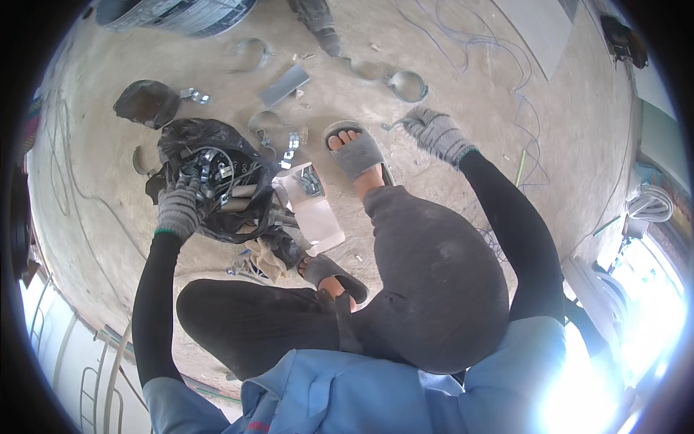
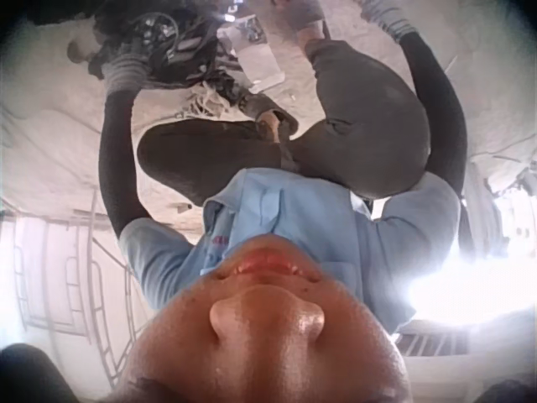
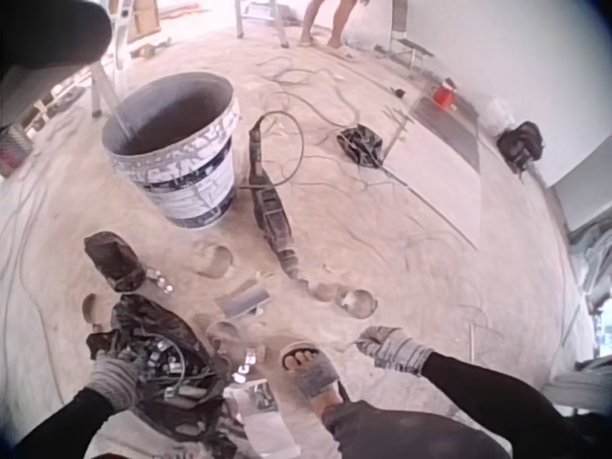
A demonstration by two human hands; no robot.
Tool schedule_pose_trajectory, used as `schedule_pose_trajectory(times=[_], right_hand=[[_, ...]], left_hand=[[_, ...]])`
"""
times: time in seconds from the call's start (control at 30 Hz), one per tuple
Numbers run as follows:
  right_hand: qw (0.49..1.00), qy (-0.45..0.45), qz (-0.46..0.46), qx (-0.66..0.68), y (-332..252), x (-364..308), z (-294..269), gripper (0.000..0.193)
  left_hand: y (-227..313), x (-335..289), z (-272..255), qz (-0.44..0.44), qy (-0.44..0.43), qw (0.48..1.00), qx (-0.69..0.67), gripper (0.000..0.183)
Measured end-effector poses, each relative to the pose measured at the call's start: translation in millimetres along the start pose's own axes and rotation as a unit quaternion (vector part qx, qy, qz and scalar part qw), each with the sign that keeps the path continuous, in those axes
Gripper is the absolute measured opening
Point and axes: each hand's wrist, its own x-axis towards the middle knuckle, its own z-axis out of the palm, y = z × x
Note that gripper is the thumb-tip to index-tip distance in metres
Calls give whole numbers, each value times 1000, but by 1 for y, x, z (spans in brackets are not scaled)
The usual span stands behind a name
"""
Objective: The person sits on the floor and sorts small metal hardware items from a black plastic bag into a small white box. They pick up individual pieces, inspect them, and place them into the box or on the floor.
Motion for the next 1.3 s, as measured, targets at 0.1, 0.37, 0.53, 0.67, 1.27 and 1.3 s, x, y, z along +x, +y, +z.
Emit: schedule_pose_trajectory(times=[0.1,0.37,0.53,0.67,1.27,1.3], right_hand=[[989,108,-47,-88,53,25,-23,32],[958,260,86,85,102,53,-38,41],[917,291,139,-233,121,37,3,40],[897,298,127,-300,93,42,13,42],[912,186,-73,-357,28,60,40,40],[902,222,-125,-348,15,75,38,38]], left_hand=[[28,-13,-2,25,-32,999,-29,59],[83,-12,-6,7,-112,929,-352,50],[73,6,-19,-17,-89,960,-264,47],[55,6,3,-52,-69,955,-284,46],[63,14,-9,-20,-78,955,-287,51],[67,14,-7,-18,-79,954,-288,51]])
